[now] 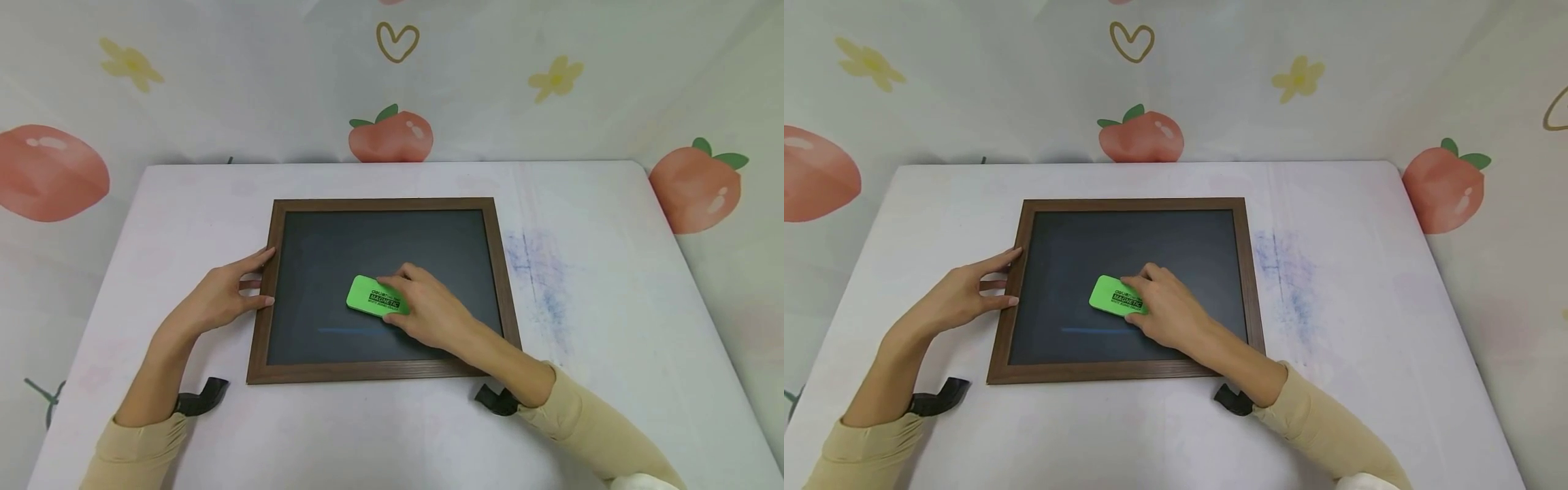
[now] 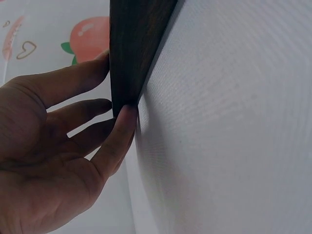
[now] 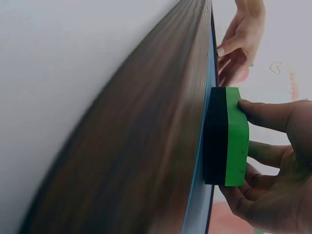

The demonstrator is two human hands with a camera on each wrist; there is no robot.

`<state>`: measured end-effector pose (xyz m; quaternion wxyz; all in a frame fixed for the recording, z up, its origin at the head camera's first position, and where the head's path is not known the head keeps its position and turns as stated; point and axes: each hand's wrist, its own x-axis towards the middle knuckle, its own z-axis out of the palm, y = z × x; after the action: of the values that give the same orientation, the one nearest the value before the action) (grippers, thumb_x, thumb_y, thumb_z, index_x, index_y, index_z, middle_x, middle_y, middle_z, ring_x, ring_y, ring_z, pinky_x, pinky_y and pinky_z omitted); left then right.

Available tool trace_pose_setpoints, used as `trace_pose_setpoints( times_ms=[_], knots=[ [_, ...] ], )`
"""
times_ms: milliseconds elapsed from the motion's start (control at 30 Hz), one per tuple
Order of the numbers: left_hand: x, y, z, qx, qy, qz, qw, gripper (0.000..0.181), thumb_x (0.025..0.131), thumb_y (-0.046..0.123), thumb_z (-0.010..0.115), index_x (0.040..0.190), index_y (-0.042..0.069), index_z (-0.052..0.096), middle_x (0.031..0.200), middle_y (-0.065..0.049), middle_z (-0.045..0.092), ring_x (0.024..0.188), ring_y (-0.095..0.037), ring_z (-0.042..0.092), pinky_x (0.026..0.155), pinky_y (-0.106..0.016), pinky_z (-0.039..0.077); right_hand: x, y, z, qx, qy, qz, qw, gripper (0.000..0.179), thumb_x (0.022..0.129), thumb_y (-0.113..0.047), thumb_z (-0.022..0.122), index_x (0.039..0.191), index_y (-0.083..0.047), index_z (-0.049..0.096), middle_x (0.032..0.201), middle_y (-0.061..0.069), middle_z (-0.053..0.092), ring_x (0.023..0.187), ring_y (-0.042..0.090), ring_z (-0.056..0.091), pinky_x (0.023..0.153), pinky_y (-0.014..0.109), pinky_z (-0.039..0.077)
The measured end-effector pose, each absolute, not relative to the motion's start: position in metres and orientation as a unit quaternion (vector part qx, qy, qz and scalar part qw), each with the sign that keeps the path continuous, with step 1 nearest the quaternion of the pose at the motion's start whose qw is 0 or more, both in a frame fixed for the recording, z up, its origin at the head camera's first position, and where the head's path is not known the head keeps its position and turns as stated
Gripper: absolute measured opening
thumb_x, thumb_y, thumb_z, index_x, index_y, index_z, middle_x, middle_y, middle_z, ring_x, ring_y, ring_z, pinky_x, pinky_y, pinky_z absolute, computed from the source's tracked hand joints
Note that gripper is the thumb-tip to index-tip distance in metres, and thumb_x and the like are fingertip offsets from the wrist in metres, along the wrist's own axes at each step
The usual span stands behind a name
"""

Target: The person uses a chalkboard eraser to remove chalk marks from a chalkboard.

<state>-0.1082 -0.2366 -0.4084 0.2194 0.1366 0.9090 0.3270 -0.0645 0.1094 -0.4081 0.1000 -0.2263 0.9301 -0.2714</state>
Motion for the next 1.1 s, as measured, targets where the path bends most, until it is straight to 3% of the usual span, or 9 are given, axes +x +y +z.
trace_pose_setpoints(
  times_ms=[1100],
  knots=[
    [-0.108, -0.238, -0.410, 0.144, 0.907, 0.334, 0.210, 0.090, 0.086, 0.004, 0.076, 0.159, 0.011, 0.023, 0.161, -0.020, 0.023, 0.124, -0.048, 0.053, 0.092, -0.053, 0.052, -0.062, 0.169, -0.412, -0.147, 0.938, -0.304, 0.078, 0.058, 0.079, -0.025, 0.085, 0.131, -0.010, 0.063, 0.110, 0.001, 0.061, 0.086, 0.015, 0.054, 0.075, 0.033, 0.046]
  ],
)
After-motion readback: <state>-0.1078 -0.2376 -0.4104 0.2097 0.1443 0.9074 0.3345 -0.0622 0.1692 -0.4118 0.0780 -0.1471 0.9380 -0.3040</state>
